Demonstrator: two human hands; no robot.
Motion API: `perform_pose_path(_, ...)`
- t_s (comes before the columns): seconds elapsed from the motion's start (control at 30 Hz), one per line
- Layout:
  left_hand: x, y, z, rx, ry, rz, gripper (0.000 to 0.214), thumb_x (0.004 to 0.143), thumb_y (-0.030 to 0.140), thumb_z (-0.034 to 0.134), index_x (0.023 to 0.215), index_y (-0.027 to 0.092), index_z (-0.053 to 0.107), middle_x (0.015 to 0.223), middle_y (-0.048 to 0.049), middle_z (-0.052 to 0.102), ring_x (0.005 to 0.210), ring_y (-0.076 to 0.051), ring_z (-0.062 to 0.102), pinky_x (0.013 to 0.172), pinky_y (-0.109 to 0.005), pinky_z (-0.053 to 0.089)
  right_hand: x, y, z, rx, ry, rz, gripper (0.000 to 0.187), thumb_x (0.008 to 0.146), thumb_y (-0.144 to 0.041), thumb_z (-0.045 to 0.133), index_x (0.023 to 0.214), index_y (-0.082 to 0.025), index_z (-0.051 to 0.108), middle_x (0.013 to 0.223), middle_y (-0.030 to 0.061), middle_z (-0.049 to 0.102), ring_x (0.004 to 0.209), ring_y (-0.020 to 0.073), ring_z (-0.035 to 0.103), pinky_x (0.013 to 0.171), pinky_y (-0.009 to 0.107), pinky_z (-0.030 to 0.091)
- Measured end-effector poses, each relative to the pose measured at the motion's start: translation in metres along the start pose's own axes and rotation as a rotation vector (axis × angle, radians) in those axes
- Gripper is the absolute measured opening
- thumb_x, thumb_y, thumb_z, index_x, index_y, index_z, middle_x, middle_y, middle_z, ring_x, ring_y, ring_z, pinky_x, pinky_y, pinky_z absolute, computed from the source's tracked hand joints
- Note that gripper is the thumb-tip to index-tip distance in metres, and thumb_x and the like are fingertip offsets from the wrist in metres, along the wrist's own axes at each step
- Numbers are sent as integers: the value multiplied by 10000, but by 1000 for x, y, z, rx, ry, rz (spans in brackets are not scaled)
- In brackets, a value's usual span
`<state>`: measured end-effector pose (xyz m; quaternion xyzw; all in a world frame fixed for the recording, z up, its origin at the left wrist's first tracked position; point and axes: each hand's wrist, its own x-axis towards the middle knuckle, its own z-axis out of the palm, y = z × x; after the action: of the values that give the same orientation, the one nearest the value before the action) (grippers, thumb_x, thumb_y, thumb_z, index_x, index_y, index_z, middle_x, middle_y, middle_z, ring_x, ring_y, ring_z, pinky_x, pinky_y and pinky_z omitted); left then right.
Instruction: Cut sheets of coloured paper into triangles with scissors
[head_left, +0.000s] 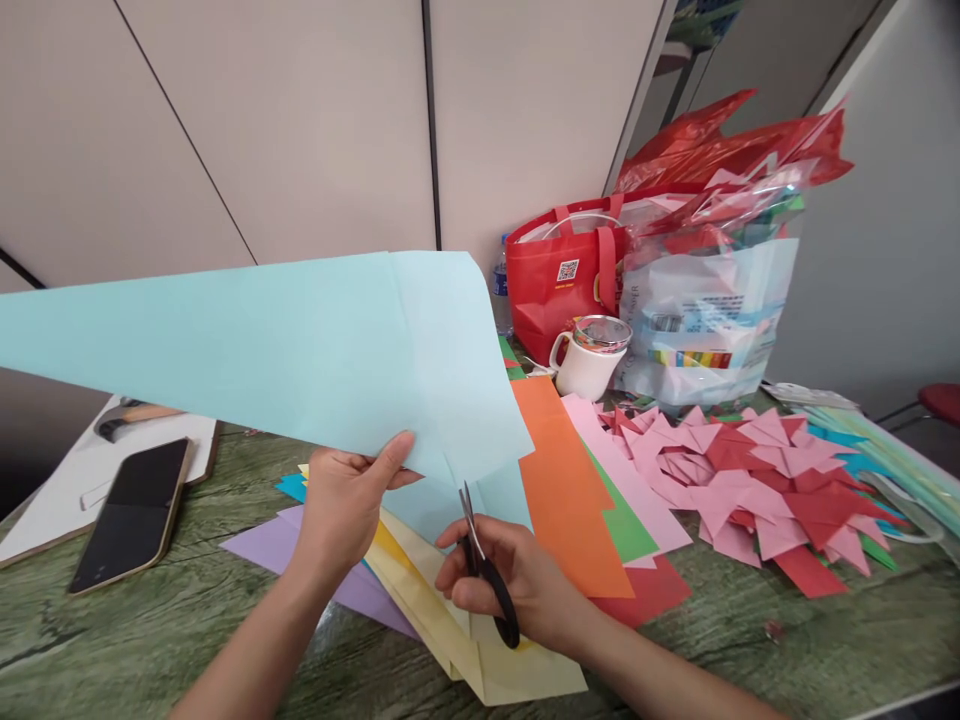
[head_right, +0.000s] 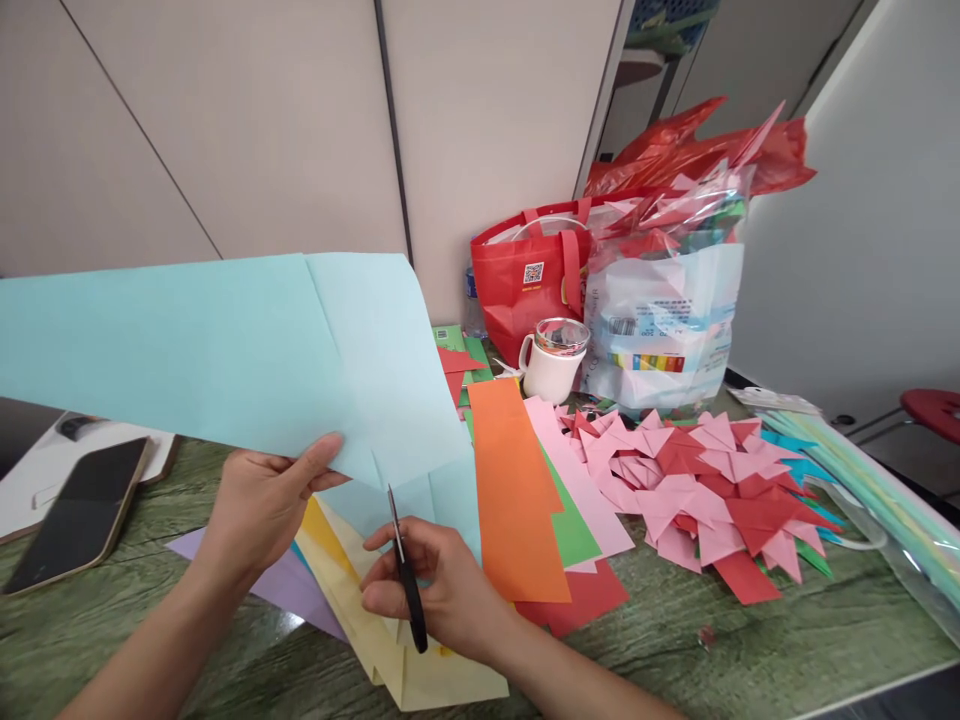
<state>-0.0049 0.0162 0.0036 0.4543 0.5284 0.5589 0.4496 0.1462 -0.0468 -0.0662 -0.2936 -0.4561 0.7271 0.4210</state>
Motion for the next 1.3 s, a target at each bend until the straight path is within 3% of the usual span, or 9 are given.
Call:
perform_pose_path(0.17, -2, -2, 2, 126, -12, 12, 242, 542, 324, 754, 440, 123, 667, 536, -57, 693, 526, -216, 641, 503, -278, 563, 0, -1, -2, -21, -2, 0, 348, 672, -328, 718, 947, -189, 558, 711, -7, 576, 646, 115, 505, 609, 242, 387)
perform_pose_path(0.93, -2, -13, 1, 104, -87, -16, 228, 584, 350, 741, 618, 125, 729, 610, -51, 720, 618, -236, 672, 571, -309, 578, -1, -7, -1, -86, 51, 8, 349, 657, -334, 720, 918, -177, 548, 669, -33, 534, 583, 93, 450, 563, 223, 339)
perform_pose_path(1.3, -3, -13, 0, 166, -73, -14, 270, 594, 381, 726, 562, 113, 717, 564, -66, 708, 577, -238, 663, 535, -295, 558, 0, -6, -1, -89, 85, 8, 303, 667, -325, 714, 873, -173, 552, 604, -56, 487, 530, 73, 374, 493, 197, 287)
